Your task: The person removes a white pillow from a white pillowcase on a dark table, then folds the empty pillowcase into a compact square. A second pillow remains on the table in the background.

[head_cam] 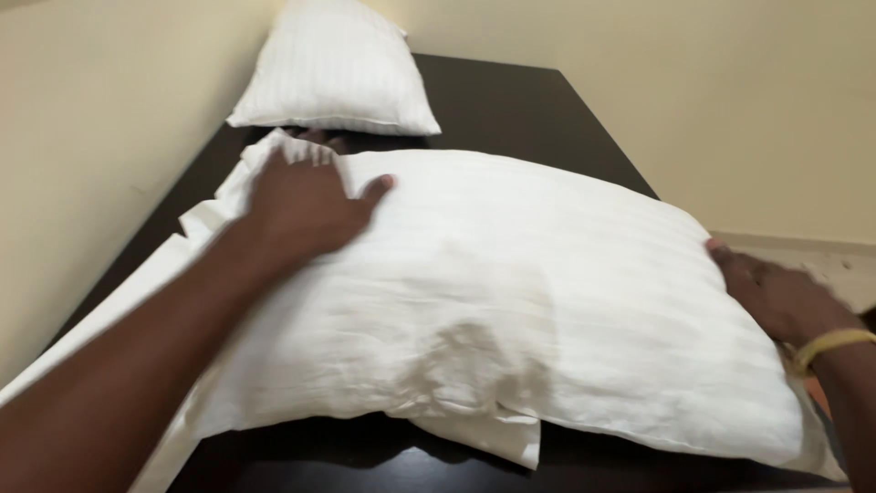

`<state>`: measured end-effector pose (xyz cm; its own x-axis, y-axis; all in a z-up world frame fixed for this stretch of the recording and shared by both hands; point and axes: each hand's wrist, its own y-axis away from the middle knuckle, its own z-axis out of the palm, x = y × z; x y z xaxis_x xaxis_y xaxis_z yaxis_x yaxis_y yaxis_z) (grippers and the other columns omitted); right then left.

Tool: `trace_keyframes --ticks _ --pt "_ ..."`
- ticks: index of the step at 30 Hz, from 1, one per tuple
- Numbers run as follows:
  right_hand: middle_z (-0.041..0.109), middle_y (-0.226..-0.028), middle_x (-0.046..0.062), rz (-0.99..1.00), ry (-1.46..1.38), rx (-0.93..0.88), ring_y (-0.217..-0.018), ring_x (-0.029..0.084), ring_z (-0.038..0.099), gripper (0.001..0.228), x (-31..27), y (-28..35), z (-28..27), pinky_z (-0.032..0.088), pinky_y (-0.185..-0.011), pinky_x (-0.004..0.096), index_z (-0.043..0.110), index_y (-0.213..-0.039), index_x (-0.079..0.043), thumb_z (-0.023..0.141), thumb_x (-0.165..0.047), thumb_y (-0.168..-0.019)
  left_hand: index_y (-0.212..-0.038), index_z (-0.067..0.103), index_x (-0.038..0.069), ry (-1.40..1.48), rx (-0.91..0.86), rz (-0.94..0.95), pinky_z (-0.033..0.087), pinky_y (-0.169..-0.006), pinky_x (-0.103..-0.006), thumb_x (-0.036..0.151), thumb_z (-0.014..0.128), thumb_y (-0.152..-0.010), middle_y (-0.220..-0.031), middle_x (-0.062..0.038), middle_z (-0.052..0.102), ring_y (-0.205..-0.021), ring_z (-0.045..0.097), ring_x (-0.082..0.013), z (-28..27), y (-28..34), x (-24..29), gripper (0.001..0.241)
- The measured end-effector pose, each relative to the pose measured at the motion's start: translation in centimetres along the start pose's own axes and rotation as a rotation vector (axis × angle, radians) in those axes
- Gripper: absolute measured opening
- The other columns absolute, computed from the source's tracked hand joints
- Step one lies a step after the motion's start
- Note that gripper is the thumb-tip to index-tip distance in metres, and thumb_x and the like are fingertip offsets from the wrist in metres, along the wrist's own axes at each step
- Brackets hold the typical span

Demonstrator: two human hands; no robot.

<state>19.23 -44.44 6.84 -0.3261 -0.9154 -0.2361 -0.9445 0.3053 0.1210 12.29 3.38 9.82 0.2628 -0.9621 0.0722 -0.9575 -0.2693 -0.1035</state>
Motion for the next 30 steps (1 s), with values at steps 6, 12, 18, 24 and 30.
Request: trace_keyframes --ticks 6,12,18,24,30 --pt "0.050 -0.154 0.014 -0.922 -0.090 0.391 -0.141 0.036 0.047 0.058 -6.6 9.6 1.7 0.039 -0.113 0.053 0.051 -0.148 -0.015 0.041 -0.045 -0.101 -0.159 0.026 0.010 0.230 0.296 0.768 0.012 -0.120 -0.0549 0.076 0.044 -0.091 -0.163 -0.020 0.027 -0.149 0.021 -0.0469 1.1 5.6 12.5 0.097" --pt "0.030 -0.165 0.011 -1.149 0.121 0.659 -0.150 0.039 0.026 0.063 -6.1 15.1 4.8 0.017 -0.117 0.056 0.039 -0.155 -0.019 0.042 -0.047 -0.099 -0.159 0.031 0.017 0.190 0.490 0.894 0.006 -0.118 -0.0700 0.084 0.051 -0.082 -0.166 -0.013 0.028 -0.151 0.013 -0.0543 4.5 10.7 8.7 0.103" --pt "0.028 -0.166 0.009 -0.972 0.312 0.801 -0.150 0.033 0.026 0.076 -0.6 10.1 6.5 0.017 -0.118 0.054 0.033 -0.159 -0.028 0.037 -0.066 -0.092 -0.156 0.034 0.016 0.177 0.520 0.699 0.006 -0.109 -0.0792 0.092 0.055 -0.071 -0.163 -0.018 0.026 -0.144 0.013 -0.0631 2.9 11.5 4.5 0.116" --pt "0.030 -0.172 0.003 -0.546 0.232 0.284 -0.148 0.029 0.040 0.088 3.9 6.8 3.2 0.033 -0.118 0.045 0.025 -0.166 -0.031 0.041 -0.071 -0.088 -0.164 0.017 0.024 -0.017 0.077 0.345 0.015 -0.107 -0.0779 0.100 0.049 -0.067 -0.173 -0.008 0.009 -0.146 0.012 -0.0611 -1.6 9.9 1.8 0.127" --pt "0.051 -0.162 0.018 0.094 -0.063 -0.037 -0.144 0.044 0.055 0.094 10.8 0.5 5.3 0.040 -0.123 0.049 0.020 -0.174 -0.036 0.041 -0.074 -0.091 -0.172 0.007 0.021 0.182 -0.287 -0.132 0.049 -0.109 -0.0596 0.102 0.039 -0.065 -0.165 -0.015 0.033 -0.135 0.059 -0.0431 -1.2 6.1 -3.7 0.138"
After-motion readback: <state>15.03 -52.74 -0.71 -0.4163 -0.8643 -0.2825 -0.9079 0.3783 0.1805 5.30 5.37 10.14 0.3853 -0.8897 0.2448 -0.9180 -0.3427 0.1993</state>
